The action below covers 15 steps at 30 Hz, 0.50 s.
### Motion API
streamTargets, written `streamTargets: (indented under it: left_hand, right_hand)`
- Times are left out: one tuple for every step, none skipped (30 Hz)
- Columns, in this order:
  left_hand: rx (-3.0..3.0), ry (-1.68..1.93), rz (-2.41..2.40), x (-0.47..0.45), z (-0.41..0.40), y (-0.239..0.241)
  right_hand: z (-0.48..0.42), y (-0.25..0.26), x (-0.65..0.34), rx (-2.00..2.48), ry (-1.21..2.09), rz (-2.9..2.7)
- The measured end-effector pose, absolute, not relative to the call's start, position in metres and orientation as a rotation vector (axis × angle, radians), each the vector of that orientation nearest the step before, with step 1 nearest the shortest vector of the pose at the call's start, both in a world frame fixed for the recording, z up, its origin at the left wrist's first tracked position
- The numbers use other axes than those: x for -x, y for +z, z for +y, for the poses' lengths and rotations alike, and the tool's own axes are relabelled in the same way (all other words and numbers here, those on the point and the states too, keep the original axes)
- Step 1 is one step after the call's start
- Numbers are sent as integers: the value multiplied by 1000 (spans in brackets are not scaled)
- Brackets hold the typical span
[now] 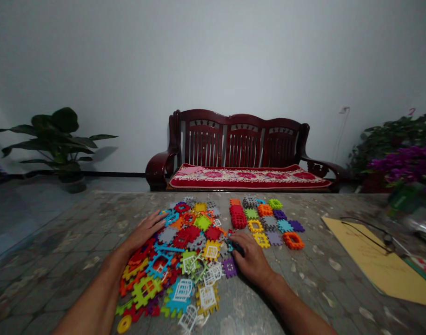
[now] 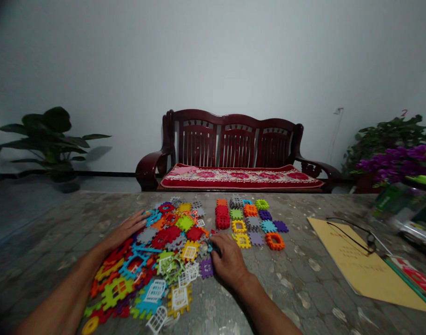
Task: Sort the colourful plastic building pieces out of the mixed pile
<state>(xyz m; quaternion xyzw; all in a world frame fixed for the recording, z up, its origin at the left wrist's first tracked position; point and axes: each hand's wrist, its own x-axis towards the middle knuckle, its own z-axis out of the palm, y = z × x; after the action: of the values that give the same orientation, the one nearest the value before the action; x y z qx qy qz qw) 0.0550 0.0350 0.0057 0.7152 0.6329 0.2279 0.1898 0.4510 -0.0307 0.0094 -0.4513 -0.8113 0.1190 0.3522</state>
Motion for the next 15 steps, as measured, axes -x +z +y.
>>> streamTargets:
  left_hand:
    - [-2017,642,1769,-54,35,5]
    - [-2021,643,1763,-54,36,5]
    - [-2021,644,1764,-54,36,5]
    - [-2018,645,1769,-54,36,5]
    - [-2012,647,1775,-56,36,5]
    - [-2007,649,1778,-57,36,5]
    - [-2004,652,1776,-60,35,5]
    - [-2001,657,1770,-62,34,5]
    - [-1997,664,1760,-65,33,6]
    - [-1989,673,1748,-67,33,7]
    - [-1973,679,1731,-68,32,9]
    - [-1952,687,1705,-69,32,12]
    - [-1926,699,1674,-68,33,15]
    - [-1894,711,1646,-66,36,20]
    - [-1867,736,1615,-63,40,24]
  right_hand:
    - [-32,11,-450,1163,303,-2114]
    - [-33,13,-450,1155,299,-2128]
    - [-35,14,-449,1145,291,-2137]
    - [-36,16,-448,1137,277,-2139]
    - [-36,17,-448,1131,254,-2133]
    - [-37,18,-448,1131,228,-2121]
    - [-37,18,-448,1135,200,-2106]
    - [-36,18,-449,1144,174,-2090]
    - [-36,18,-450,1156,151,-2075]
    - [-35,18,-451,1169,130,-2063]
    - [-34,17,-453,1177,112,-2057]
    - [-33,16,-454,1181,94,-2059]
    - [-33,16,-455,1183,75,-2068]
    - [-32,15,-457,1183,52,-2082]
    - [-31,15,-457,1187,26,-2099]
